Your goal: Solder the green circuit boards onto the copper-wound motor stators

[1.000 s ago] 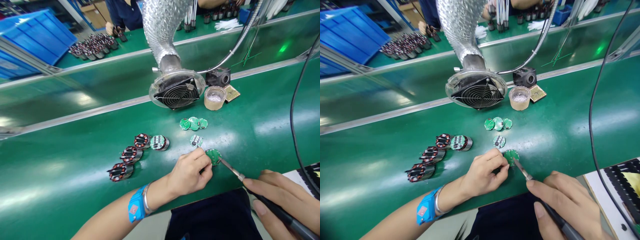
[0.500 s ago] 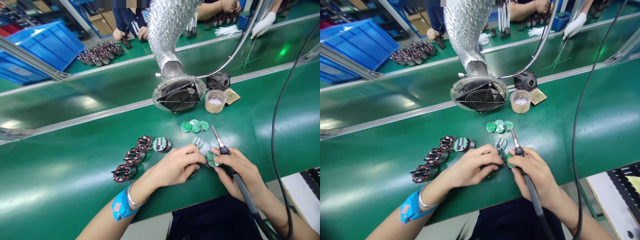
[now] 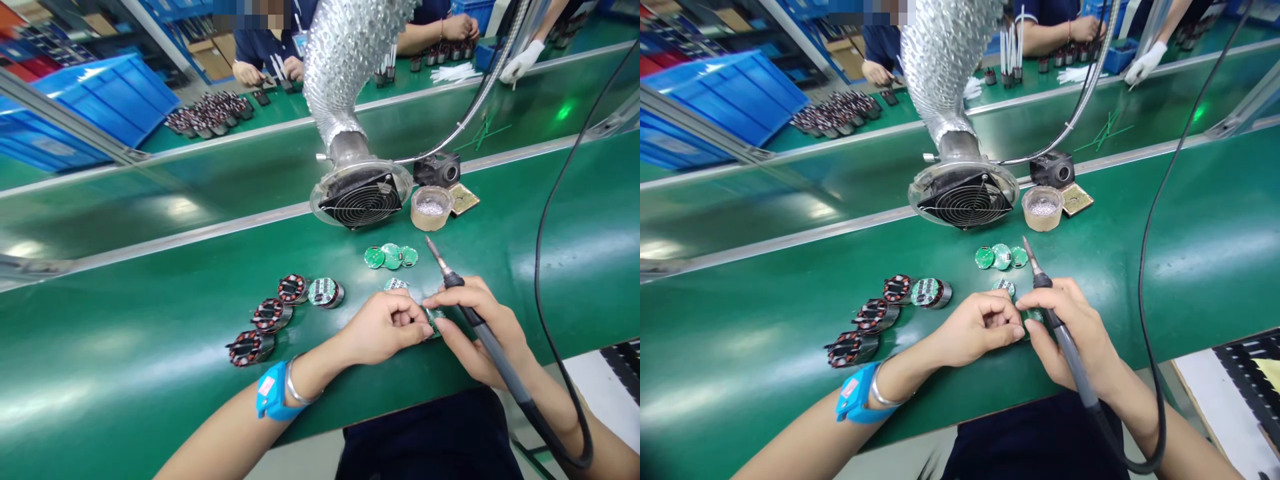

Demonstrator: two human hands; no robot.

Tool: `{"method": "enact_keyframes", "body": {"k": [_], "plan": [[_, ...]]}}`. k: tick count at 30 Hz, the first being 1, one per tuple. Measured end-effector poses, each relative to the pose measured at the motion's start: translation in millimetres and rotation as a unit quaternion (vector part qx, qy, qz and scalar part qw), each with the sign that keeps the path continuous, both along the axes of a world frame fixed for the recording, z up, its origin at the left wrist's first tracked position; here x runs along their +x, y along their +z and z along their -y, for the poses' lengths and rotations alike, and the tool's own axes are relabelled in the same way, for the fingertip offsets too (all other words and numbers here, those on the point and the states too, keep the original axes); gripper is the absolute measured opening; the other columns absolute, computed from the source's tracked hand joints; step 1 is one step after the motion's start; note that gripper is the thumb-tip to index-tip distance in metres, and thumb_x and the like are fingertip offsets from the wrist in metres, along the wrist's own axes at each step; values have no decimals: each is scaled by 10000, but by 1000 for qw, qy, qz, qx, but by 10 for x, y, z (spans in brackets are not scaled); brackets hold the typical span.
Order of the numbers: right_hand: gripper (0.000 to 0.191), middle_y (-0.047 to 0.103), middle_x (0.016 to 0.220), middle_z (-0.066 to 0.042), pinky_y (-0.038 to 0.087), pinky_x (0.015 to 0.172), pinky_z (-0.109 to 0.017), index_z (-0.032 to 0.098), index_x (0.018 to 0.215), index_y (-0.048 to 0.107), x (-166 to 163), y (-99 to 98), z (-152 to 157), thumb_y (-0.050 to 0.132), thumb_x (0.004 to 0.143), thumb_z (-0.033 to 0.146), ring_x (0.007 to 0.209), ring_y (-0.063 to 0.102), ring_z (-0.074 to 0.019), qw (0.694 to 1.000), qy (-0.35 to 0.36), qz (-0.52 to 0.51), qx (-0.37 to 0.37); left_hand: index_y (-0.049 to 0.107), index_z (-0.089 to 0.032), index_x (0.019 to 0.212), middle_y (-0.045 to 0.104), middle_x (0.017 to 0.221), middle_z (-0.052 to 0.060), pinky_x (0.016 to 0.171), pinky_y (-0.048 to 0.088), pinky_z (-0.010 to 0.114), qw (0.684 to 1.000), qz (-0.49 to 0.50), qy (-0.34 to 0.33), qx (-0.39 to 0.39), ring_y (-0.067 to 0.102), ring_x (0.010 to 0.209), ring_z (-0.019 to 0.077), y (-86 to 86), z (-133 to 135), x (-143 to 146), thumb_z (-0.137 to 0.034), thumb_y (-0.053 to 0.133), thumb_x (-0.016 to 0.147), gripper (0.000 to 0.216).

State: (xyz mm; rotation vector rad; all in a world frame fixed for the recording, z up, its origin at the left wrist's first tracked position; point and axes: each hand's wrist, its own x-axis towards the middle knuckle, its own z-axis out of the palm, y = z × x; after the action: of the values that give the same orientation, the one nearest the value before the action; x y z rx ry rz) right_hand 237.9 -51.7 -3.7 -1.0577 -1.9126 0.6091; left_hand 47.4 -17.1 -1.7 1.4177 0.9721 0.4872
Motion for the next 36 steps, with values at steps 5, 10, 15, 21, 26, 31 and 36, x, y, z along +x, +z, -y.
{"method": "enact_keyframes", "body": {"k": [5, 10, 15, 21, 26, 31, 36], "plan": [[282, 639, 824, -9, 511, 730, -317, 224, 1085, 544, -99, 51, -98, 563, 845, 78, 830, 561, -172, 999, 9, 31, 22, 589, -129, 663, 482, 681, -25, 483, 315, 190, 1000, 8, 16, -15, 376, 530, 54, -45, 34, -44, -271, 677, 748, 188], [293, 630, 813, -13, 507, 688, -289, 206, 1115, 549, -116, 22, -67, 527, 863, 58, 789, 550, -163, 996, 18, 79, 40, 560, -136, 679, 464, 713, -26, 501, 356, 183, 995, 23, 84, 39, 419, 556, 57, -92, 124, -51, -228, 619, 767, 140], [338, 667, 959, -32, 515, 754, -299, 216, 1133, 588, -65, 8, -25, 562, 845, 41, 867, 571, -167, 997, 2, 66, 43, 521, -141, 628, 445, 708, -32, 452, 321, 169, 989, -19, 105, 106, 396, 508, 39, -59, 153, 12, -127, 576, 736, 122], [513, 657, 963, -43, 503, 763, -315, 235, 1326, 529, 68, 231, 121, 546, 858, 25, 851, 595, -169, 998, -28, 60, 22, 525, -146, 617, 452, 692, -31, 481, 325, 173, 982, -58, 85, 159, 412, 535, 49, -81, 122, 49, -68, 566, 695, 118], [368, 537, 723, -33, 437, 542, -294, 143, 1201, 626, 155, 438, 277, 542, 845, 102, 618, 516, -141, 997, -22, 76, 2, 511, -146, 592, 450, 672, -27, 478, 314, 181, 980, -59, 96, 165, 405, 534, 56, -98, 126, 62, -71, 557, 693, 134], [270, 546, 691, -30, 426, 526, -308, 126, 1033, 631, 134, 472, 277, 534, 786, 74, 570, 484, -136, 998, 9, 64, 9, 493, -150, 573, 444, 659, -29, 480, 316, 183, 979, -60, 109, 164, 401, 526, 56, -103, 132, 77, -70, 548, 684, 147], [274, 509, 674, -16, 372, 499, -299, 133, 1024, 609, 100, 474, 234, 525, 772, 62, 564, 448, -130, 997, 35, 66, 0, 487, -150, 572, 451, 661, -28, 489, 322, 185, 978, -64, 114, 165, 409, 531, 58, -106, 134, 84, -69, 551, 679, 148]]}}
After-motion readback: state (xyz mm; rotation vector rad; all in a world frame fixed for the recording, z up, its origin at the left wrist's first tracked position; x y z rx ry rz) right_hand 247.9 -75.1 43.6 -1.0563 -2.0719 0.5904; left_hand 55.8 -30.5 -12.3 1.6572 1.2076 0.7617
